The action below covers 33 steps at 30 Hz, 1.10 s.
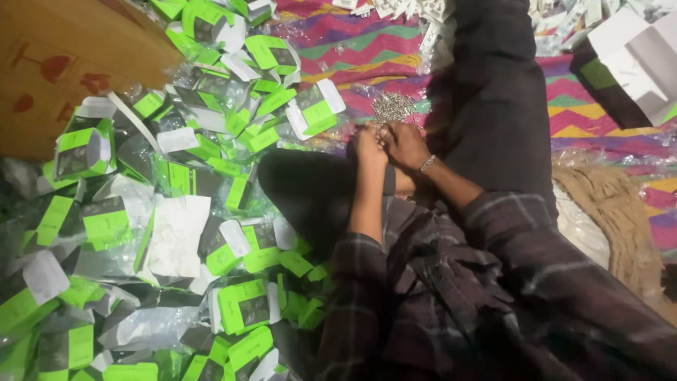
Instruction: The person lies on a mattress on the floor surrounded by packaged boxes and assembles small silver metal parts, working on their lap. They pick pieces from a pile, fit them together by hand, and add finished pieces to an accumulating pile, occasionally handling a small yellow object.
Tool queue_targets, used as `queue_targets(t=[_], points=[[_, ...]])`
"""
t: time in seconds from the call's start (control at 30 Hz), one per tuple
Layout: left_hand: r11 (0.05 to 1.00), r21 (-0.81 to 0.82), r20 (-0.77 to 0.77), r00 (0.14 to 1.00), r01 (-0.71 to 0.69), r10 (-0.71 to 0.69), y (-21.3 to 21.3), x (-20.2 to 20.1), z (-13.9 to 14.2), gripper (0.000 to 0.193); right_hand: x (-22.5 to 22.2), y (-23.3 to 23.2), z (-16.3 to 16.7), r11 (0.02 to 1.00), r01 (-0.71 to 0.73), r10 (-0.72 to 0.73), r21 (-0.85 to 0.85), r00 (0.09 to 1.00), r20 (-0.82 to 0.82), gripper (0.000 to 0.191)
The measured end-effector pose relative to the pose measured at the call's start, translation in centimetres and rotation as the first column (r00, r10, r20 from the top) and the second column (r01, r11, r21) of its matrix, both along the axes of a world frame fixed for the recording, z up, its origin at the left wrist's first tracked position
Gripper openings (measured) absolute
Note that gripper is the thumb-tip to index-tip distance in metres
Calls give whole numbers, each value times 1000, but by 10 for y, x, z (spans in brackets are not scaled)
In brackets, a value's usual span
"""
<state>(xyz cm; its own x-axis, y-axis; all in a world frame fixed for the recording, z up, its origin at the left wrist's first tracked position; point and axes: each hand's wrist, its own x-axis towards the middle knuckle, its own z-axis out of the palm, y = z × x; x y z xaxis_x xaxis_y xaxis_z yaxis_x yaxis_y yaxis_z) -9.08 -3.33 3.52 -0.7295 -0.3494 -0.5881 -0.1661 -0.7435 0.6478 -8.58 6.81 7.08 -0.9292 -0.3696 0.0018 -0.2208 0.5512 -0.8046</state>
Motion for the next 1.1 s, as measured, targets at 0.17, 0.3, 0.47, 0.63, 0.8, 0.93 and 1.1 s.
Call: queue_targets(t=[0.17, 0.3, 0.47, 0.63, 0.8, 0.93, 1.1], points=[[977, 185, -49, 992, -107, 117, -17, -8, -4, 27, 14, 4, 1, 982, -161, 143, -103, 977, -161, 17], [986, 120, -69, 990, -114, 123, -41, -8, -9, 24, 19, 11, 5, 991, -130, 126, -14, 977, -170, 7], [951, -306, -24, 999, 38, -48, -24, 4, -8, 15, -10, 12, 8, 957, 149, -117, -250, 983, 140, 16], [695, -701, 52, 983, 160, -174, -6, 13, 1, 23, -21, 8, 13, 886, 126, -14, -446, 969, 247, 9], [575, -798, 92, 979, 181, -181, -10, 17, 0, 21, -22, 8, 17, 804, 380, -75, -458, 828, 555, 2], [630, -755, 87, 980, 181, -177, -7, 14, -8, 23, -22, 12, 21, 728, 430, 2, -534, 778, 629, 2], [472, -854, 153, 973, 219, -175, -7, 13, -6, 16, -20, 12, 23, 871, 427, -191, -243, 750, 634, 19]])
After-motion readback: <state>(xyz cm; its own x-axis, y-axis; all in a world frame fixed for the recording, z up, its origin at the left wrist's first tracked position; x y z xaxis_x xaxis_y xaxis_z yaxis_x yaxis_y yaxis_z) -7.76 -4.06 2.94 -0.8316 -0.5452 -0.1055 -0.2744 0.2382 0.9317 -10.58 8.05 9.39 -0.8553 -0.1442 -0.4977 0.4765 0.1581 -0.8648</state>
